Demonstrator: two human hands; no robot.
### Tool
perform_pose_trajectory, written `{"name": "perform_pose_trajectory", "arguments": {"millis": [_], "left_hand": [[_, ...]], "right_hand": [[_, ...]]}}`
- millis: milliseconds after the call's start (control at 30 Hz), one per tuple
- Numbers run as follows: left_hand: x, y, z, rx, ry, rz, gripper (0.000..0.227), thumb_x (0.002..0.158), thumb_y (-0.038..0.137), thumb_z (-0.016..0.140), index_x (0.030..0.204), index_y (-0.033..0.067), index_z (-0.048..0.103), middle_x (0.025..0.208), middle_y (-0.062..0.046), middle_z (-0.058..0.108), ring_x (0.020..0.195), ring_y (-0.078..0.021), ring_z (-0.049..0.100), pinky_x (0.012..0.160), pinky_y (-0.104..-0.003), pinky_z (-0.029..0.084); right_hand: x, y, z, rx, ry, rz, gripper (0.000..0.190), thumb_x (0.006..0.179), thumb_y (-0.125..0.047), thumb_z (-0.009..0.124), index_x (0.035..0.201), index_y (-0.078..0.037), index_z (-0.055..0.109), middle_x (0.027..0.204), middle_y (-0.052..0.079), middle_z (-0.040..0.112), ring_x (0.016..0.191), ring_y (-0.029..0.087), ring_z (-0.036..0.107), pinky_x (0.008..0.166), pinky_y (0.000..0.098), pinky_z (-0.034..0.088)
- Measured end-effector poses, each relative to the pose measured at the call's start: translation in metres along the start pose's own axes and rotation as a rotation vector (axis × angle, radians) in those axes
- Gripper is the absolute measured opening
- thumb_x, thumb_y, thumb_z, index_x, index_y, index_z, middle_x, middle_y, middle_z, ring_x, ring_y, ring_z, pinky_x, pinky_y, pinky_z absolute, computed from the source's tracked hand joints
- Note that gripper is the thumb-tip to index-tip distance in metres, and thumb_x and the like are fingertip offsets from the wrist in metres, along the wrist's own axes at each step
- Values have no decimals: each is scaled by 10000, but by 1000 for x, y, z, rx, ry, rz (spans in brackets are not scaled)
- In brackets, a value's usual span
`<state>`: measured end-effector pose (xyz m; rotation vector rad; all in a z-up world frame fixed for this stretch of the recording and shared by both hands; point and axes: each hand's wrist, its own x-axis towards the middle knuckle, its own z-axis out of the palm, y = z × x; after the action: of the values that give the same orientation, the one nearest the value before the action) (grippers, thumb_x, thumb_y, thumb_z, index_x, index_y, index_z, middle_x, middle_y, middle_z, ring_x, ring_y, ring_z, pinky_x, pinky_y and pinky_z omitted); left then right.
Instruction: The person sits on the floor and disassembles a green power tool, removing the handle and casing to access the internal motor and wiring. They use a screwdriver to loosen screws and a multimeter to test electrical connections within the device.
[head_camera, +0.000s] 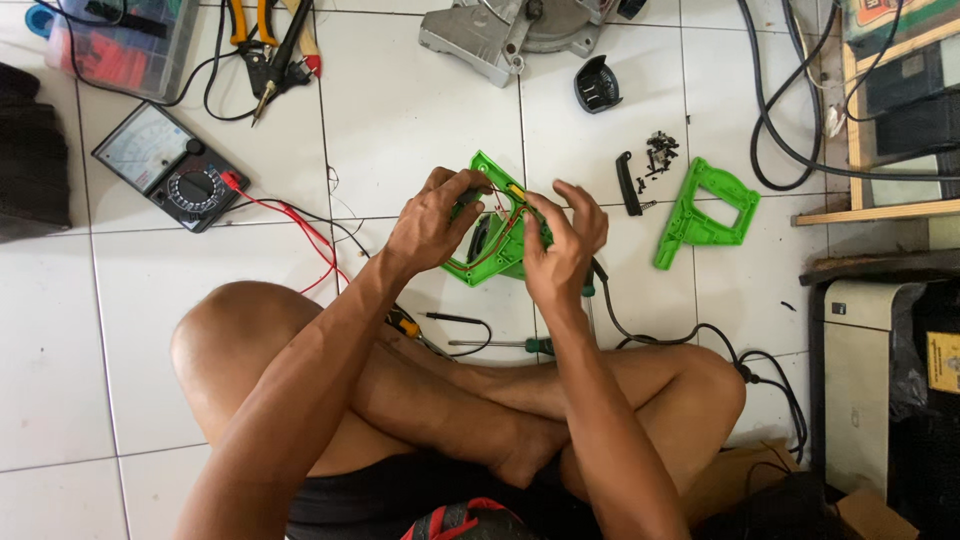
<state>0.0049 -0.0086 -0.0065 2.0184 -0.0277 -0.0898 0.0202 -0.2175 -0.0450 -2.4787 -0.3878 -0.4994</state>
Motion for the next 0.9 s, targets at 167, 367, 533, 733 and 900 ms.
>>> {"name": "perform_pose_trajectory", "arguments": {"millis": [167, 367, 533, 733, 900], "left_hand": [[2, -14, 5, 2, -26, -13, 183, 985, 224, 626, 1148, 303, 645, 1181, -129, 595, 1083, -482, 651, 933, -602, 525], [4, -26, 11, 8, -16, -2, 129, 961, 175, 638, 1075, 232, 658, 1155, -144, 590, 1064, -501, 653, 912, -621, 527], [1, -19, 6, 35, -26, -21, 116, 946, 169, 637, 1013, 261, 660, 1146, -101, 592, 1052, -479, 665, 911, -595, 536], [2, -21, 9, 20, -9, -28, 95, 918, 145, 648, 934, 239, 654, 1134, -110, 601, 1034, -488, 670, 897, -602, 537], [1, -21, 7, 12, -17, -15, 103, 908, 163, 647, 892, 264, 655, 1138, -66, 605, 1038, -467, 677, 910, -583, 541]], "right_hand": [[17, -16, -4, 63, -127, -54, 212, 914, -132, 787, 1087, -249, 749, 1395, 5, 515, 1379, 336, 405, 1081, 778, 180], [16, -2, -7, 58, -92, -41, 184, 926, -132, 785, 1026, -267, 711, 1249, -78, 575, 1263, 218, 521, 1111, 658, 228], [10, -8, -16, 6, 10, -113, 187, 928, -127, 797, 1044, -245, 708, 1042, -96, 623, 1060, 161, 605, 1086, 511, 266], [-10, -18, -7, -31, 110, -180, 206, 880, -115, 839, 1009, -243, 742, 956, -86, 651, 988, 163, 619, 1052, 536, 278], [-17, -34, -15, 34, 200, -230, 168, 938, -75, 783, 1026, -218, 775, 995, -57, 692, 987, 167, 621, 1062, 506, 259]]}}
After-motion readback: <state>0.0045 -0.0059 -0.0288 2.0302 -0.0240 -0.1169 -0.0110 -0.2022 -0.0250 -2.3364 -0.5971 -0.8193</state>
